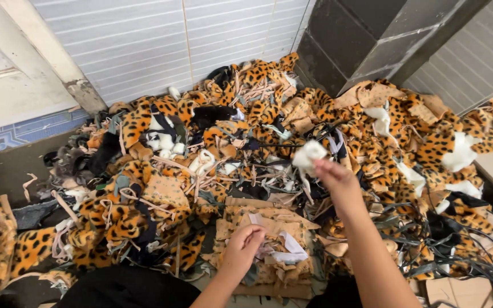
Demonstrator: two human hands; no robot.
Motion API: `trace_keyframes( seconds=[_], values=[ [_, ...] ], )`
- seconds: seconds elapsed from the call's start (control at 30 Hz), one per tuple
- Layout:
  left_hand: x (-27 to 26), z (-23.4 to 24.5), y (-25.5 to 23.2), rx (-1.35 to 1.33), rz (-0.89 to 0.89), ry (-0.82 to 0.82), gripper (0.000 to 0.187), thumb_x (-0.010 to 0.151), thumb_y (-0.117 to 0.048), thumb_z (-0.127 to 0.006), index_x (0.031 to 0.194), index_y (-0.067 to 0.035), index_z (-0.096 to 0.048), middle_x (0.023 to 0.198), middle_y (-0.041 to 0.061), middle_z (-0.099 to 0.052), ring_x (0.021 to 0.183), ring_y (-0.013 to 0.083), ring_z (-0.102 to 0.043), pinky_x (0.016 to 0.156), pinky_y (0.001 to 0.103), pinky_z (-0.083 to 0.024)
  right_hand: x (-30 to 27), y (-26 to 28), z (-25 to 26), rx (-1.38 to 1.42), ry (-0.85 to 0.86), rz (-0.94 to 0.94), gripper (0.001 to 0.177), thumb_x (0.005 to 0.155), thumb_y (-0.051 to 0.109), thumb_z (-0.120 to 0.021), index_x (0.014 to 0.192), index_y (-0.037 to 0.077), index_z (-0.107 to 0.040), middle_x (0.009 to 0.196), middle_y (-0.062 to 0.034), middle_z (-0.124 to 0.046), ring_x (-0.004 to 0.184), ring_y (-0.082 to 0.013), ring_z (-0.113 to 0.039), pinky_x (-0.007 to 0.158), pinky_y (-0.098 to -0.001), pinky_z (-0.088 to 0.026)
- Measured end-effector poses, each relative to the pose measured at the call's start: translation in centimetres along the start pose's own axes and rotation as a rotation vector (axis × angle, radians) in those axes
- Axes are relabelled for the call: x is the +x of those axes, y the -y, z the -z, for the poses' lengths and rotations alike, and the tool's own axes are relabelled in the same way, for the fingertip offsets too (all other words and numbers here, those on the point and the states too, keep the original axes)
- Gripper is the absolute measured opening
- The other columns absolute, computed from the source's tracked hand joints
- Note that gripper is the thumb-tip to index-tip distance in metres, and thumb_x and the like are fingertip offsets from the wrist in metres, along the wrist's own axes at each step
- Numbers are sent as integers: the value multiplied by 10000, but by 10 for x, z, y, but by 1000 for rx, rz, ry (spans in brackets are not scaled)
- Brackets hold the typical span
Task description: Sorting and stacking leopard-print fabric scraps from a large pile onto a cardboard sheet
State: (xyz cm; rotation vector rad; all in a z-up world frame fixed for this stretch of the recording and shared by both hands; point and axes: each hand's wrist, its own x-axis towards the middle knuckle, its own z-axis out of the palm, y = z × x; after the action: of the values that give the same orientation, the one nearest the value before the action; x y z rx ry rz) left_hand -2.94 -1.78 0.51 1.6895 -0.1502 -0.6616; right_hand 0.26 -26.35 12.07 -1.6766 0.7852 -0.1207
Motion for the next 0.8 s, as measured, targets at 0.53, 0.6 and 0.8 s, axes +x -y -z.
trace_keyframes(
  seconds=[0.53,0.6,0.8],
  values=[
    [-58,16,-84,-277,374,269,609,861,25,-580,1428,-191,-621,1551,128,-497,1132,254,-690,831,237,-651,-86,-95,-3,102,679,170,874,867,633,-433,1562,122,-296,1600,-115,-433,1433,-293,-437,1123,-452,-450],
    [-56,19,-81,-136,391,245,660,885,-141,-652,1520,-172,-475,1509,73,-592,1085,175,-711,829,247,-614,-78,-115,-3,116,870,-119,823,814,598,-557,1445,76,-478,1296,-149,-626,1075,-275,-665,760,-385,-605],
    [-26,24,61,-158,299,52,505,855,-208,-794,1317,-35,-683,1334,248,-630,1050,316,-737,729,337,-686,-59,-146,12,-187,810,-266,479,871,187,-788,1251,-79,-668,984,-160,-773,718,-227,-781,578,-275,-580]
  ],
)
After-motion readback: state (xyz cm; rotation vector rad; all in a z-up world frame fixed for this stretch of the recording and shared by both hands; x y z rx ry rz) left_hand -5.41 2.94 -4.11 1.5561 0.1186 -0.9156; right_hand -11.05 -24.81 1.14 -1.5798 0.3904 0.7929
